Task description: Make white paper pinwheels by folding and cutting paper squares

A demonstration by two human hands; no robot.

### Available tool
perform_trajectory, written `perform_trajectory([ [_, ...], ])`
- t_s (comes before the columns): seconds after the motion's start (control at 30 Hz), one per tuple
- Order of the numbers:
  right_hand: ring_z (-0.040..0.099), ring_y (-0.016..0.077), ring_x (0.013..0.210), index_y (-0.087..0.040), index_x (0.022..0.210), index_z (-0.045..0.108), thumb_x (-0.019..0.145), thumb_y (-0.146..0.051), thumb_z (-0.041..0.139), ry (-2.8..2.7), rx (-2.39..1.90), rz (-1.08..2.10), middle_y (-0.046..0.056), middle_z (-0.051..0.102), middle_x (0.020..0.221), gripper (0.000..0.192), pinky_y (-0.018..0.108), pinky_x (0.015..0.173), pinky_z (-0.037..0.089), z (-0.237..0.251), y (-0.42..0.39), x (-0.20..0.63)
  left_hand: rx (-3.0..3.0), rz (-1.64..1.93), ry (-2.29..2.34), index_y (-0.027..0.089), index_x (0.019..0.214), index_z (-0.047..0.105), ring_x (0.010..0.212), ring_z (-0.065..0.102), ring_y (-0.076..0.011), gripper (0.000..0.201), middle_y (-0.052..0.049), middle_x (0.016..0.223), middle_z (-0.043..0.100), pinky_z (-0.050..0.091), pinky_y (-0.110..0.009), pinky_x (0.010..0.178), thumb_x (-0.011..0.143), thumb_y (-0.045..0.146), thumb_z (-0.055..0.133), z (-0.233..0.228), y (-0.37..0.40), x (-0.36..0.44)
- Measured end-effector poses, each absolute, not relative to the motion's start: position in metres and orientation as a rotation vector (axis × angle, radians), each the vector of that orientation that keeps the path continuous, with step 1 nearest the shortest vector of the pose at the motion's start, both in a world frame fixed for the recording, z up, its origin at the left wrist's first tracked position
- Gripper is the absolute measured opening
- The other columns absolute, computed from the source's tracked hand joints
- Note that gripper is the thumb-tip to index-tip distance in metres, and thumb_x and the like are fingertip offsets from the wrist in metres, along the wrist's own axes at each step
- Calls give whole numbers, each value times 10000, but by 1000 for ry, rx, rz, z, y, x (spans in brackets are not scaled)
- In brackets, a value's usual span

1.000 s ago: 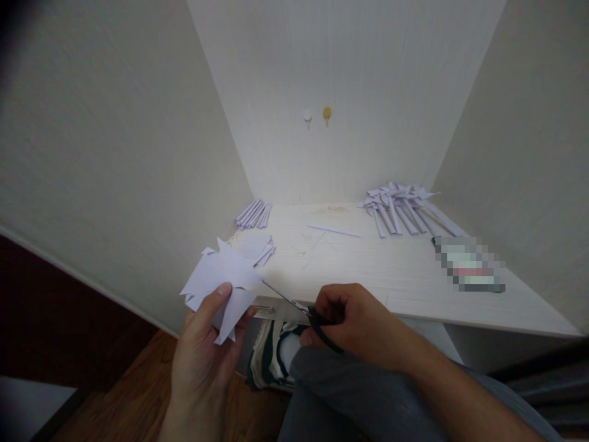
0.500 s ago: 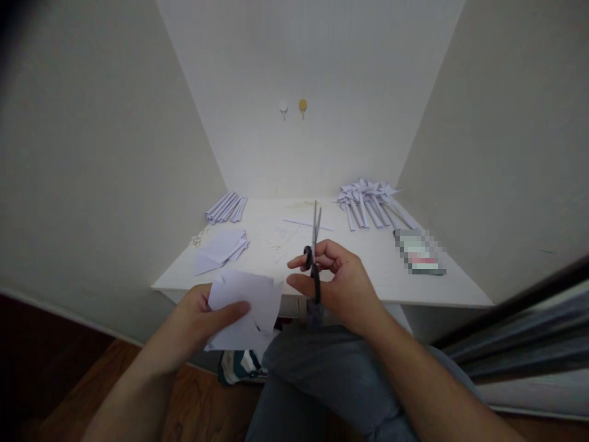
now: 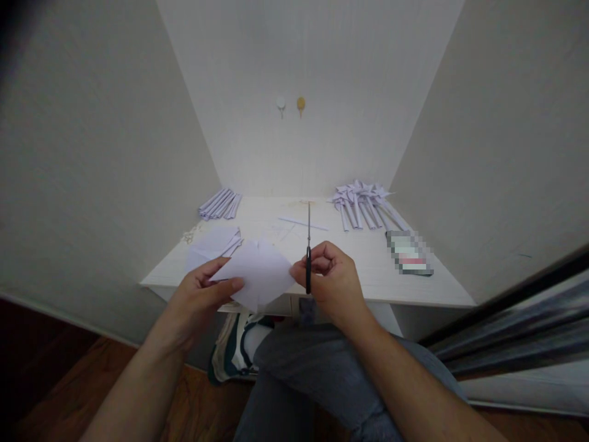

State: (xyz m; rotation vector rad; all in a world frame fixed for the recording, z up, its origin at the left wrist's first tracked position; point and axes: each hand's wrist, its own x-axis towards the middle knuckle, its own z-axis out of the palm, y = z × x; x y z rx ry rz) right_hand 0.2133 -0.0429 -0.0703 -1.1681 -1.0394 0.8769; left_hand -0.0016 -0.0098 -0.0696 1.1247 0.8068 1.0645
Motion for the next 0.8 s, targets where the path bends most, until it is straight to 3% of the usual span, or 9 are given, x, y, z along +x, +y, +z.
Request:
perform_trajectory([
  [0.17,570,121,506,-212,665,547,541,-291,882,-877,-1150,902,-22,690,589,365,240,503,437,-74,-43,204,942,1228,783,142,1011,764,880,735,-234,376,-102,985,796,560,-336,845,676,281,862,-101,-28,28],
  [0.37,573,126,509,-204,678,563,552,-318,891,-956,-1208,980,-6,700,613,369,243,497,425,-82,-47,195,968,1322,1017,125,1017,773,934,731,-254,398,-105,1022,797,559,-353,865,704,360,849,-105,-31,40],
  [0.8,599,141,559,-206,699,551,567,-353,914,-1061,-1218,1005,-8,702,621,414,241,524,420,-80,-48,198,946,1460,1003,145,1133,740,1041,710,-276,472,-102,1088,777,539,-414,968,720,341,856,-101,-28,24],
])
